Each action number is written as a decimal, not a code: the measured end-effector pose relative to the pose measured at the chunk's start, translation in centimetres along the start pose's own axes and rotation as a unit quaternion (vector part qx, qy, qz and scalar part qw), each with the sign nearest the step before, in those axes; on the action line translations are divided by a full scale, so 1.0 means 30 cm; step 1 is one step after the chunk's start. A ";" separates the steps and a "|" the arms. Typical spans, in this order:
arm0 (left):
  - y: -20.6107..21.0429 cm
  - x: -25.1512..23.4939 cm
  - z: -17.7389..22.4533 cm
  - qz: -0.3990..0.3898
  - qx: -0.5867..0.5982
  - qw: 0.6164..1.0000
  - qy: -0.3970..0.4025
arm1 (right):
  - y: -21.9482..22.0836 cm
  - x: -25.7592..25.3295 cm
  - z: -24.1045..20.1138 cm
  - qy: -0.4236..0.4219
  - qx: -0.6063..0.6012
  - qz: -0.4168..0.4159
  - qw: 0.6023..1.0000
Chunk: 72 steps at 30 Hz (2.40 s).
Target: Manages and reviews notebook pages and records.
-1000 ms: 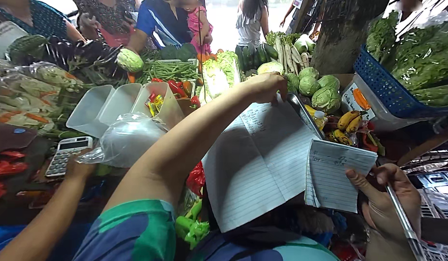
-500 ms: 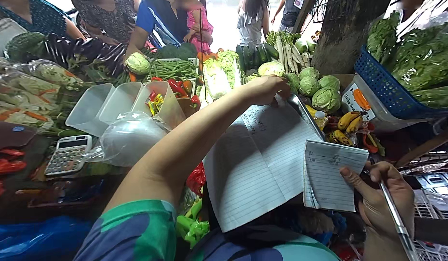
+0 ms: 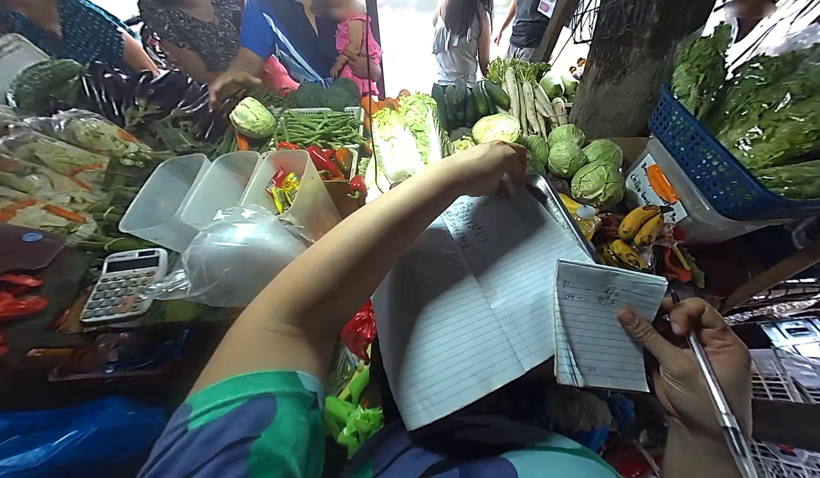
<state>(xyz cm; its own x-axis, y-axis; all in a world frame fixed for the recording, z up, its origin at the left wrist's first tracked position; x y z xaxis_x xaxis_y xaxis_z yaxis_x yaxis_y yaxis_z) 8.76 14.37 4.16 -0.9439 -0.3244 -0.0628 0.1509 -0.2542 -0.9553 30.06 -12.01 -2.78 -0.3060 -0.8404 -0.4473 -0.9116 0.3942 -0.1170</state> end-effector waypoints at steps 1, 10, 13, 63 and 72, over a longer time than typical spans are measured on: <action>0.002 0.001 -0.003 0.003 0.002 1.000 0.003 | 0.001 0.000 0.002 0.002 -0.001 -0.001 1.000; 0.002 0.002 -0.006 0.011 0.003 1.000 0.013 | 0.012 -0.006 0.003 0.010 -0.005 0.002 1.000; 0.004 0.000 -0.008 0.010 -0.001 1.000 0.012 | 0.012 -0.007 0.007 0.011 -0.011 -0.002 1.000; -0.089 0.071 0.025 0.130 0.188 0.973 -0.035 | 0.019 -0.011 0.013 0.015 0.000 -0.014 1.000; -0.103 0.163 0.064 0.260 0.298 0.918 -0.033 | 0.027 -0.024 -0.005 -0.006 0.030 -0.028 0.999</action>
<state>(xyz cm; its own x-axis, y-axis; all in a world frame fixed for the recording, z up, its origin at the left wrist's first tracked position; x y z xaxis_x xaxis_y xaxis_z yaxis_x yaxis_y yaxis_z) 4.24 11.83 7.37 -0.6823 -0.5918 -0.4292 0.7280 -0.4963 -0.4730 29.52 -11.13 -2.40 -0.2509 -0.8575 -0.4492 -0.9089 0.3683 -0.1955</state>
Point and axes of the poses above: each hand's wrist, its own x-axis away from the middle knuckle, its own y-axis out of the palm, z = x × y, the point moved 3 cm from there along -x, towards the middle knuckle, and after that the axes turned 5 degrees about -z, right-handed, at the moved point
